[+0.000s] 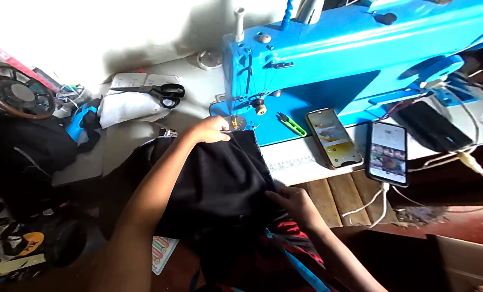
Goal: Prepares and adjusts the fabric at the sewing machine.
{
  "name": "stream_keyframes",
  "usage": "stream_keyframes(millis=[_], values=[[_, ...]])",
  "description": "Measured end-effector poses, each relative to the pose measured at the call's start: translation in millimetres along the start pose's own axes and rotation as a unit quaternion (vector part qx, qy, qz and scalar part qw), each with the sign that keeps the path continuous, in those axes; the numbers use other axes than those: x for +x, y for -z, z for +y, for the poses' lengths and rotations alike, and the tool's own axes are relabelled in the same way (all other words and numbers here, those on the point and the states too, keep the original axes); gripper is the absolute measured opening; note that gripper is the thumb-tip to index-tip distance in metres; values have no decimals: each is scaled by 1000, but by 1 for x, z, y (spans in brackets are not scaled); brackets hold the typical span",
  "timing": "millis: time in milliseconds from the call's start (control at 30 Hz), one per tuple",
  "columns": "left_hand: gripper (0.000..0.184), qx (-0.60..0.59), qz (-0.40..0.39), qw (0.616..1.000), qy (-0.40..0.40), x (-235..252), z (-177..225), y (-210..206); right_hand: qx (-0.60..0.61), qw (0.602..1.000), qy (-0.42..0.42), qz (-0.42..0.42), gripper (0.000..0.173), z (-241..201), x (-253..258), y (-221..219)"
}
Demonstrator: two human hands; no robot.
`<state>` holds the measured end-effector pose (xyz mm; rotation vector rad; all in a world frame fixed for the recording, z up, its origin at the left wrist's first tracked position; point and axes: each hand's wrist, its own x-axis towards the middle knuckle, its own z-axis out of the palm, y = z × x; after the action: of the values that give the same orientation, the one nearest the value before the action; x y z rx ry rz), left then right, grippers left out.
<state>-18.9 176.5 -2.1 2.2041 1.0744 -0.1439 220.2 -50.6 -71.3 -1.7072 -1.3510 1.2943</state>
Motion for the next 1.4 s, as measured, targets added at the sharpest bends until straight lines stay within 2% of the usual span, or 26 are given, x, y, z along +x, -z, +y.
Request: stream_keyframes(millis=[67,133,200,267,367,433,567,867,1167,1233,1300,1400], values=[[23,3,21,1000,-3,2,0,-4,-108,993,-1,-38,34,-8,-1,12],[26,6,34,999,-3,1,0,-6,-216,976,28,-7,41,-24,-5,22],[26,-2,49,999,-11,-1,-3,-10,-244,956,139,86,38,-36,-2,21],[25,-4,59,998,-14,-2,-3,-13,-230,927,268,126,29,-44,19,13],[25,7,72,997,-13,-4,0,-16,-218,901,368,72,29,-44,71,-1],[22,3,81,997,-12,-7,1,-17,-255,882,396,34,37,-42,102,-6],[24,-8,88,996,-7,-11,1,-19,-330,852,404,39,43,-37,123,-7],[27,8,60,998,-3,-4,3,-12,-410,831,376,23,44,-39,118,-3],[23,6,73,997,5,2,-3,-13,-488,827,261,-100,50,-80,118,3],[33,-11,117,993,20,-11,-11,-16,-502,822,242,-120,50,-88,119,3],[40,-14,213,975,59,-42,-23,-22,-510,819,224,-137,51,-94,120,4],[39,24,379,917,118,-97,-38,-50,-514,818,212,-147,56,-95,121,4]])
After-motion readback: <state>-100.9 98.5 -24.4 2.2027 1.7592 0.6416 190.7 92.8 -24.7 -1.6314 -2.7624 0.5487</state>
